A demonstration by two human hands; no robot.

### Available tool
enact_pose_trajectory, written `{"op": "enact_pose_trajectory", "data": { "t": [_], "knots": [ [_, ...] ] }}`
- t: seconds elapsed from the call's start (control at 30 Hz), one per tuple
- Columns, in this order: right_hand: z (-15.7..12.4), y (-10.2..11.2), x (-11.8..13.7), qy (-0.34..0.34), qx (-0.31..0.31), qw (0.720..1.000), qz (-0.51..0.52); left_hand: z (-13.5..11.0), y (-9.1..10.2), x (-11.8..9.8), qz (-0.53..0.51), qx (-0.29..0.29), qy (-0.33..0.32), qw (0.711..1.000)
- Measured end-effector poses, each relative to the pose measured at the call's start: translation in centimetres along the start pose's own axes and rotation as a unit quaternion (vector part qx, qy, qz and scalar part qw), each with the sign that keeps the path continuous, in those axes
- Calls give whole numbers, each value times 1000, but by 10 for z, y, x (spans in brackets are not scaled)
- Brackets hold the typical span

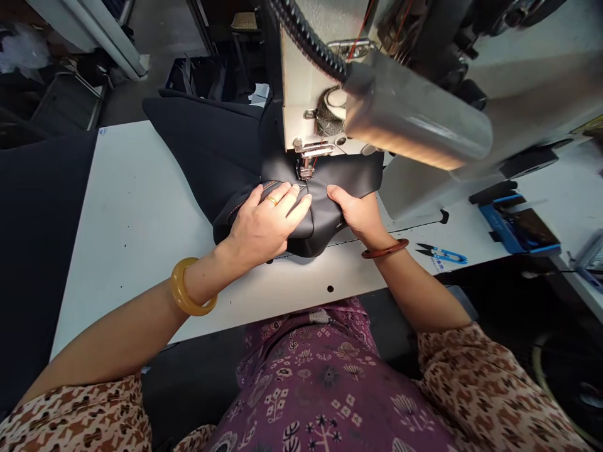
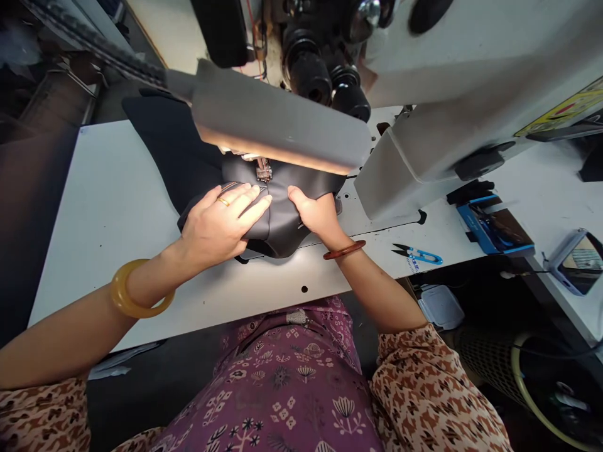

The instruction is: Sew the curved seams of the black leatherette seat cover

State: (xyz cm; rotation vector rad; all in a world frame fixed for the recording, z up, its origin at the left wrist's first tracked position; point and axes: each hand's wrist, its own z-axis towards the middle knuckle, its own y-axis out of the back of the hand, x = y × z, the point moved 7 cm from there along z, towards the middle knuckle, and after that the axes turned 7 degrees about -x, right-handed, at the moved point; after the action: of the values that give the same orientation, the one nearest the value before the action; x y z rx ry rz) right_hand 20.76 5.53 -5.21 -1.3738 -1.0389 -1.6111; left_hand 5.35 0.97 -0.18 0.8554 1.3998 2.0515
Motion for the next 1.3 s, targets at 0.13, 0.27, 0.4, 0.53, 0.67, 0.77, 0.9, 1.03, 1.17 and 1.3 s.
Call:
{"op": "enact_pose_trajectory", "data": {
  "t": [0.13,0.27,0.4,0.53,0.67,0.77,0.9,1.03,1.17,1.3],
  "knots": [
    [-1,-2,-3,-14,14,1000,-1,0,0,1,-5,6,-1,1000],
    [2,-3,-4,-4,13,1000,-1,2,0,5,-5,20,3,1000],
    [8,-8,-3,13,31,999,14,4,-1,10,0,23,9,1000],
    [11,-8,-6,-11,30,999,26,4,-3,10,16,25,-2,1000],
    [12,-8,-7,-25,19,999,32,3,-2,12,27,17,-9,999],
    [13,-11,-8,-38,22,998,36,4,-2,15,31,4,-15,999],
    [14,-11,-7,-44,19,998,47,4,-4,17,24,-11,-24,999],
    [16,-10,-9,-53,14,998,42,4,-5,19,17,-7,-26,1000],
    [24,-16,-10,-50,22,997,58,8,-5,23,17,16,-21,999],
    [28,-19,-7,-21,42,996,79,12,-7,27,13,14,-29,999]
  ]
}}
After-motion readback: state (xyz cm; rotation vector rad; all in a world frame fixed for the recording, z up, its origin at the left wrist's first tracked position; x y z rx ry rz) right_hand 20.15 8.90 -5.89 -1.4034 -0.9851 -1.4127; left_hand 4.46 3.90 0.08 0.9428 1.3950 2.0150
